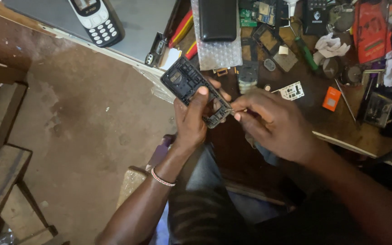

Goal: Repairing a mobile phone by assembling internal components and using a tool on the housing

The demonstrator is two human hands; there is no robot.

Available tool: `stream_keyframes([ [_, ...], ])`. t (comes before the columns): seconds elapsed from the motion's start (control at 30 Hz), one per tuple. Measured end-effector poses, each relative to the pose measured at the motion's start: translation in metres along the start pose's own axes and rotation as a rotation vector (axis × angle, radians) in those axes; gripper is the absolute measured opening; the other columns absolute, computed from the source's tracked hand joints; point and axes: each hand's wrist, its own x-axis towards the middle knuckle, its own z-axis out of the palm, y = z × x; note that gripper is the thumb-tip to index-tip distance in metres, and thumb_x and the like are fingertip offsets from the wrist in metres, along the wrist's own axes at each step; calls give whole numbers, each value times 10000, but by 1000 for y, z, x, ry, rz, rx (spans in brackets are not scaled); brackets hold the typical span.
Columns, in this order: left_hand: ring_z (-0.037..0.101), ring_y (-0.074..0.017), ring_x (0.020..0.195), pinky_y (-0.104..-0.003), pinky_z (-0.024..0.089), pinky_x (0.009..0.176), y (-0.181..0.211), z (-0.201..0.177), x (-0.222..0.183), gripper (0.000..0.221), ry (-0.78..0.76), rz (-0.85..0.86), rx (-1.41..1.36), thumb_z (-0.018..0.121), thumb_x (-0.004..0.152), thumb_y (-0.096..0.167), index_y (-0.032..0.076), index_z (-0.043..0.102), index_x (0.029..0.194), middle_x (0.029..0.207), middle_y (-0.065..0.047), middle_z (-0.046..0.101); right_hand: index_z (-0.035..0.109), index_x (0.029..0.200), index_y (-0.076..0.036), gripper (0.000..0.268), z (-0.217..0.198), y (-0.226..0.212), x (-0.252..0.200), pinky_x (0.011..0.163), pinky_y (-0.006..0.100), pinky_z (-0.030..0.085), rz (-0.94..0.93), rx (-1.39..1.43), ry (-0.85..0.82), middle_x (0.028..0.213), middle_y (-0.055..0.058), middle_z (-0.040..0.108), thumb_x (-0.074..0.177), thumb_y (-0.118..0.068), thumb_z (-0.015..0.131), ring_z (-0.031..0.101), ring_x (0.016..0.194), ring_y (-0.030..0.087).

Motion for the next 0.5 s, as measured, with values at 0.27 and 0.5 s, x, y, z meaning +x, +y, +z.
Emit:
stream_keyframes([
  [0.27, 603, -262, 470, -325, 510, 360, -7, -2, 1, 290, -12, 48, 36, 514, 837, 195, -89, 537, 887, 650, -252, 576, 601, 827, -71, 95, 1, -1, -4, 597, 326, 486, -103, -155, -15, 747, 85, 572, 841, -132, 529, 604, 674, 268],
  [0.5, 580, -218, 450, -330, 502, 358, -11, -4, 1, 255, 17, 78, 65, 544, 823, 164, -87, 559, 866, 634, -236, 581, 602, 799, -83, 84, 2, 4, -7, 509, 345, 471, -221, -268, -53, 718, 91, 547, 832, -134, 545, 579, 588, 286],
])
